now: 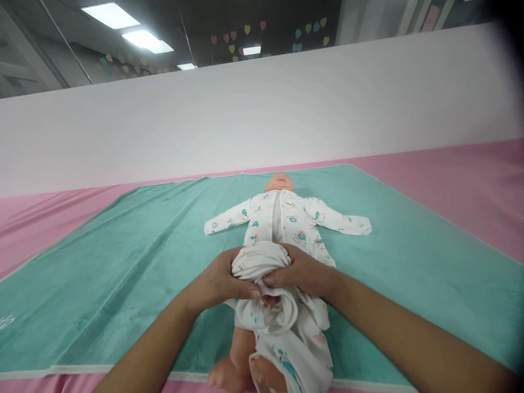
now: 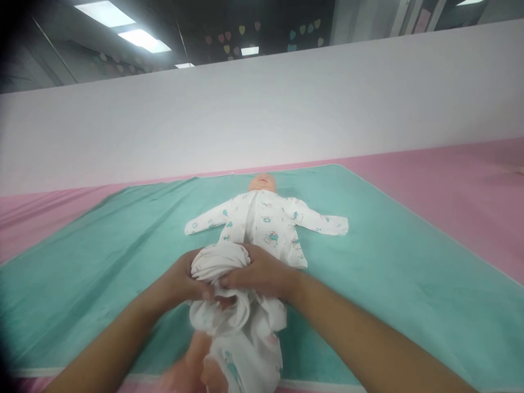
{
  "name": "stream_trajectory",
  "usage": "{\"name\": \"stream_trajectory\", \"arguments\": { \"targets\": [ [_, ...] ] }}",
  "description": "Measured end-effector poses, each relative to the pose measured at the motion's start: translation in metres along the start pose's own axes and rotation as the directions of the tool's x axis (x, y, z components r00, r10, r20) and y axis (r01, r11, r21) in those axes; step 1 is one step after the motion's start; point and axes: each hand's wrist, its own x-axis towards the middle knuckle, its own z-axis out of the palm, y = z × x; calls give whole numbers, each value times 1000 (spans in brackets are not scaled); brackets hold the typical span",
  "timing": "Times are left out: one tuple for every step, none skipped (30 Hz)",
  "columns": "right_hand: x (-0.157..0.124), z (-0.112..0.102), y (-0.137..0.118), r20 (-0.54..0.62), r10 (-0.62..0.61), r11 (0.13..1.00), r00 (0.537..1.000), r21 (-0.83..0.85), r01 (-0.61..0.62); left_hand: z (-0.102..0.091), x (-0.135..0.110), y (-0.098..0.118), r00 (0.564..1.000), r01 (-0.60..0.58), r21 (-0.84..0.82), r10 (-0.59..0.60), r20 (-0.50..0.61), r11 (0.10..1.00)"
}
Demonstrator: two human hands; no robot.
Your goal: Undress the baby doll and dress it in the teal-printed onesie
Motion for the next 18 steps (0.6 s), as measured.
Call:
{"name": "stream_trajectory", "arguments": {
  "targets": [
    [0, 0, 0, 1, -2, 1000, 1000, -4, 2, 0, 0, 1, 1000, -2, 6, 2, -6, 1000],
    [0, 0, -1, 0, 1, 1000, 1000, -6, -1, 1, 0, 1, 1000, 2, 1, -2, 0, 1000],
    [0, 0, -1, -1, 7, 1000, 1000, -7, -7, 2, 0, 2, 1000, 11, -8, -11, 16, 1000],
    [0, -1, -1, -3, 13, 1000, 1000, -8, -13, 3, 0, 3, 999, 23, -18, -23, 36, 1000],
    [0, -1, -2, -5, 16, 1000, 1000, -9, -16, 3, 0, 4, 998, 36, -25, -34, 57, 999],
    [0, -1, -2, -4, 18, 1000, 1000, -10, -18, 4, 0, 6, 997, 40, -28, -38, 70, 999],
    [-1, -1, -2, -3, 20, 1000, 1000, -13, -20, 5, 0, 6, 997, 36, -22, -35, 67, 999],
    [-1, -1, -2, 0, 20, 1000, 1000, -17, -20, 5, 0, 7, 999, 25, -12, -24, 48, 1000],
    [-1, -1, -2, 5, 22, 1000, 1000, -21, -21, 5, 0, 7, 1000, 9, 0, -9, 18, 1000],
    [-1, -1, -1, 12, 25, 999, 1000, -29, -25, 5, 0, 7, 1000, -4, 15, 4, -20, 1000],
    [-1, -1, -1, 18, 30, 999, 999, -39, -29, 5, 0, 7, 998, -11, 30, 13, -56, 999],
    [-1, -2, 0, 24, 33, 998, 999, -49, -32, 5, 0, 7, 996, -11, 40, 14, -83, 999],
    [0, -2, 1, 28, 32, 998, 999, -61, -31, 5, 0, 6, 995, -6, 44, 10, -97, 999],
    [0, -3, 1, 30, 26, 997, 999, -74, -24, 4, 0, 6, 994, -2, 43, 6, -105, 999],
    [0, -3, 1, 30, 17, 996, 999, -87, -14, 4, 0, 5, 994, -1, 40, 5, -110, 999],
    [0, -3, 1, 31, 6, 995, 1000, -96, -3, 4, 0, 5, 993, -2, 37, 6, -114, 999],
    [0, -3, 1, 36, -1, 995, 999, -103, 5, 4, 1, 5, 993, -4, 37, 9, -118, 999],
    [0, -3, 0, 43, -2, 994, 999, -107, 6, 4, 1, 5, 992, -8, 39, 12, -123, 999]
  ]
}}
